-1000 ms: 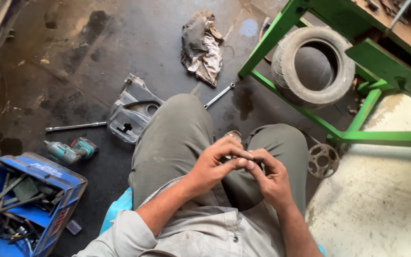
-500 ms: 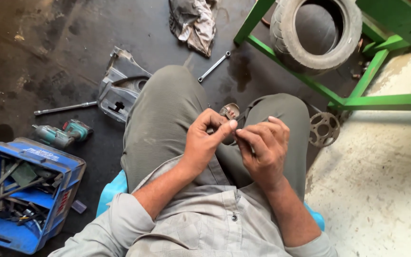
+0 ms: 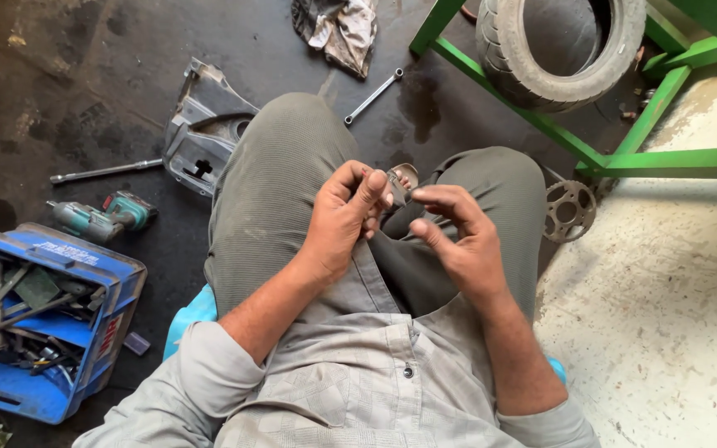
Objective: Inspecting and repairing electrical wiring and components of a scooter.
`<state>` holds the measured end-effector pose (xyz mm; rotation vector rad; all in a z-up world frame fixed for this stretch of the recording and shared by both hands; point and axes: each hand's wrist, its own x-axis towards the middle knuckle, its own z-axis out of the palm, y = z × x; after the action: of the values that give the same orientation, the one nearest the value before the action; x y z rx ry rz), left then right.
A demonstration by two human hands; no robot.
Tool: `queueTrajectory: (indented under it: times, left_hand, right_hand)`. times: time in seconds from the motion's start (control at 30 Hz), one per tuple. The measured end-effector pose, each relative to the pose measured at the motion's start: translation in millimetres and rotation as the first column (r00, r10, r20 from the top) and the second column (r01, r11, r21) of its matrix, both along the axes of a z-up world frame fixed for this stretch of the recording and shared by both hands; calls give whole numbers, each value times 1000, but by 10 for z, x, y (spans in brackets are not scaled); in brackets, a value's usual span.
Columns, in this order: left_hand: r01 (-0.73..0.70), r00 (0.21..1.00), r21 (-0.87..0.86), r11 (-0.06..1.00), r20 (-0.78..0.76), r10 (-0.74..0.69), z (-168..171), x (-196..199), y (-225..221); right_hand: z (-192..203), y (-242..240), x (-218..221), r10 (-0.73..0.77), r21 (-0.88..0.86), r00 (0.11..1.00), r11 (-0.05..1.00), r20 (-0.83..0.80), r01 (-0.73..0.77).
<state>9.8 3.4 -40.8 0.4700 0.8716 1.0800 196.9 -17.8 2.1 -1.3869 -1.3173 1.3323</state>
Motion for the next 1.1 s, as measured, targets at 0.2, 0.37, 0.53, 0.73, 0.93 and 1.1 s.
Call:
queueTrajectory:
  times: [0.2, 0.37, 0.53, 0.73, 0.93, 1.1]
  left_hand:
    - [150, 959, -34, 988, 249, -137, -19, 35, -36]
    - [173, 985, 66, 983, -2, -173, 145, -14, 33]
    - [311, 943, 314, 897, -222, -249, 89, -30, 1]
    - [207, 944, 281, 937, -309, -116, -22, 17, -19]
    - [202, 918, 274, 940, -387, -85, -60, 88, -65]
    - [212, 940, 257, 943, -316, -126, -51, 83, -68]
  right_hand:
    - [-121, -66, -68, 98, 166, 988, 979, 123, -117]
    - [-277, -135, 20, 32, 12, 998, 999, -60, -32]
    - [-199, -100, -10, -49, -114, 970, 993, -236, 22]
    - [-71, -69, -7, 47, 30, 983, 999, -180, -42]
    - [-63, -66, 23, 55, 201, 997, 977, 60, -66]
    - [-94, -75, 46, 50, 248, 995, 966, 86, -70]
